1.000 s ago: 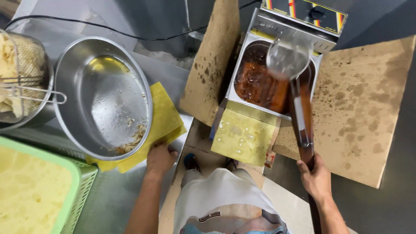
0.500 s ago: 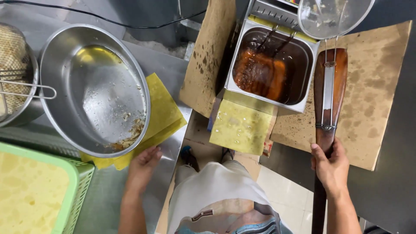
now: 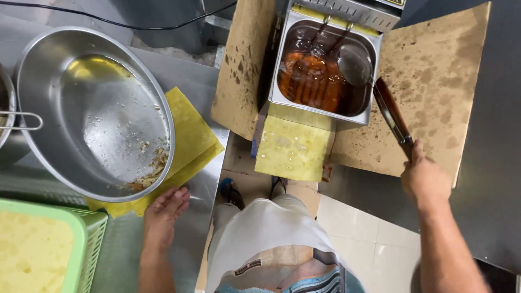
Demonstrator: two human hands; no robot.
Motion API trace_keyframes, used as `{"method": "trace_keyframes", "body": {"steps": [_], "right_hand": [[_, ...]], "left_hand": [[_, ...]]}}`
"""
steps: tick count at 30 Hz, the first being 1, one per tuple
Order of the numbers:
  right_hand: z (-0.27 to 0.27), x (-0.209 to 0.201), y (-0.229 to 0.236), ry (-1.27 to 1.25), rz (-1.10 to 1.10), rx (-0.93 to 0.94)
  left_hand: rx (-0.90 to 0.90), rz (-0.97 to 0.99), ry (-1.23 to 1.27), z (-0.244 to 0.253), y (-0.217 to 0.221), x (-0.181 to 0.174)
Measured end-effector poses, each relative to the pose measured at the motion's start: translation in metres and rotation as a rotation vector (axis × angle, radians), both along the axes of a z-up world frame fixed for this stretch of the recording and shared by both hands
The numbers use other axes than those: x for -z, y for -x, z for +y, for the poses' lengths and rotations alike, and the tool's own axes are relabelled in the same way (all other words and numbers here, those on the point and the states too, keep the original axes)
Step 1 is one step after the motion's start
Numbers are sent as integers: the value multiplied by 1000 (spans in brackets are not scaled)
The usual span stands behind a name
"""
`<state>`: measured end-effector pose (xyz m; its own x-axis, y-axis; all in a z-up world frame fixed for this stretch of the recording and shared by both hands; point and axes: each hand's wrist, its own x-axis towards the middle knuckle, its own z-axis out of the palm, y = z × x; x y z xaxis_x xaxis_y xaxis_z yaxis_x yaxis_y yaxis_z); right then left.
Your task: Frying food items in a deep fryer and manually separating thin white slices between two baskets.
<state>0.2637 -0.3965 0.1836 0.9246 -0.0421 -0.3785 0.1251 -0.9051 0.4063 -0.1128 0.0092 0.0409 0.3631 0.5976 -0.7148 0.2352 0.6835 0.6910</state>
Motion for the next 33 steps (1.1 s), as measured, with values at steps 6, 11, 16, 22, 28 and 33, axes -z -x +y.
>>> {"method": "trace_keyframes", "body": {"steps": [6, 11, 16, 22, 28, 33], "right_hand": [[46, -50, -48, 401, 110, -196], [84, -86, -92, 359, 268, -179], [57, -81, -138, -49, 452, 31], [-10, -28, -152, -507, 581, 278], [-63, 6, -108, -880, 661, 431], [-74, 7, -64, -1095, 583, 494]], "left_hand": [[44, 16, -13, -11, -10, -10], [27, 63, -26, -20, -2, -18], [-49, 53, -23, -29, 17, -6], [-105, 83, 10, -34, 11, -19], [-47, 68, 6, -32, -8, -13], [12, 69, 4, -33, -30, -22]]}}
